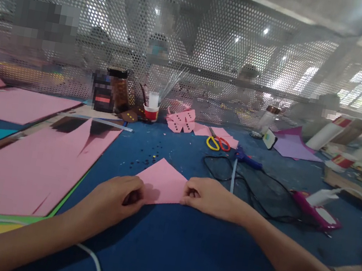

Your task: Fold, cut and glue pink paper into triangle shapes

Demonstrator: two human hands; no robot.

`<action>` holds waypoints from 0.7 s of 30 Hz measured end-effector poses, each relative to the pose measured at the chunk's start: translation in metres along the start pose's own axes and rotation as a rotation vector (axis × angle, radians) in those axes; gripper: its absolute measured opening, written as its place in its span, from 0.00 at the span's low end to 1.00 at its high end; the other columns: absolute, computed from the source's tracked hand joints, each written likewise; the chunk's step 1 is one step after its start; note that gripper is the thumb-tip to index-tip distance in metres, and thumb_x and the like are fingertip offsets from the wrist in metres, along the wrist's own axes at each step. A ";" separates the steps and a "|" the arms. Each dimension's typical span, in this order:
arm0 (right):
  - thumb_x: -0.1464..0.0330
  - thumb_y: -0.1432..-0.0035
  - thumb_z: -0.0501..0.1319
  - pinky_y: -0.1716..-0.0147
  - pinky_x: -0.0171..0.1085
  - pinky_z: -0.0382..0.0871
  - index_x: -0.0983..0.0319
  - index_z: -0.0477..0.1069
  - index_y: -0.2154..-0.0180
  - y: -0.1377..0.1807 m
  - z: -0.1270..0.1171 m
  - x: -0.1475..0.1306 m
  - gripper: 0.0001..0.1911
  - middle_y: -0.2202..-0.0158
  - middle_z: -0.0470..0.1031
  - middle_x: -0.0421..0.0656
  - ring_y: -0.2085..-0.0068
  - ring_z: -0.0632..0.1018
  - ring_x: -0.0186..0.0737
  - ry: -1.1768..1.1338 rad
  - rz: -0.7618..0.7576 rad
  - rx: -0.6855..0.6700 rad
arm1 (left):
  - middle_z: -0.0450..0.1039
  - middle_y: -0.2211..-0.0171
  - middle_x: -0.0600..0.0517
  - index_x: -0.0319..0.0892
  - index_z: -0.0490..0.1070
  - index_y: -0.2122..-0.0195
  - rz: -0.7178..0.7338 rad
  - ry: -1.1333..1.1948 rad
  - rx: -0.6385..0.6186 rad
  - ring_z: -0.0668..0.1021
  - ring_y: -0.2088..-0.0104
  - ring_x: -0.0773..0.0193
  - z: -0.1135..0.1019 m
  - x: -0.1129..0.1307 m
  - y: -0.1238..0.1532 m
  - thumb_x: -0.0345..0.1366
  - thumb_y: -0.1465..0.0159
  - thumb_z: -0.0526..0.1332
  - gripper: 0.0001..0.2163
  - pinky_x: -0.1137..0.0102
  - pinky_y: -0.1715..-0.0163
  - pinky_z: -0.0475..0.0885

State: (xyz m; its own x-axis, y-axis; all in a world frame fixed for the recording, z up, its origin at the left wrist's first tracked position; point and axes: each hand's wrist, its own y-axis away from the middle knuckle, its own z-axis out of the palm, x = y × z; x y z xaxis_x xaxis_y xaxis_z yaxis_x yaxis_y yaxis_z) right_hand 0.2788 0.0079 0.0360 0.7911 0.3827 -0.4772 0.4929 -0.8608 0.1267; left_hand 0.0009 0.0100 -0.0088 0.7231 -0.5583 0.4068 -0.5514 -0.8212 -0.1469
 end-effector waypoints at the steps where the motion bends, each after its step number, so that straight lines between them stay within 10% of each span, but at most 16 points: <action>1: 0.65 0.41 0.64 0.68 0.33 0.59 0.62 0.77 0.65 0.000 0.000 0.001 0.06 0.66 0.79 0.41 0.65 0.75 0.37 0.002 -0.002 -0.001 | 0.71 0.73 0.55 0.43 0.68 0.70 0.001 0.000 -0.002 0.71 0.73 0.65 0.000 0.000 0.000 0.36 0.36 0.57 0.06 0.71 0.71 0.61; 21: 0.64 0.42 0.64 0.70 0.33 0.59 0.61 0.79 0.64 0.002 -0.013 0.016 0.08 0.65 0.81 0.41 0.65 0.77 0.39 -0.007 -0.003 -0.072 | 0.71 0.73 0.54 0.43 0.68 0.70 -0.013 -0.011 -0.033 0.70 0.74 0.64 -0.001 -0.001 -0.001 0.37 0.36 0.57 0.07 0.71 0.73 0.61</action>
State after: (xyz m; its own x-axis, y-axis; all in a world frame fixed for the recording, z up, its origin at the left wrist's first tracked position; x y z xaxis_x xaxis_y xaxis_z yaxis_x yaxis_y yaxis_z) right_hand 0.2975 0.0166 0.0397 0.7872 0.3828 -0.4834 0.5203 -0.8331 0.1877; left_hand 0.0009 0.0113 -0.0083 0.7347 -0.5494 0.3980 -0.5557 -0.8239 -0.1115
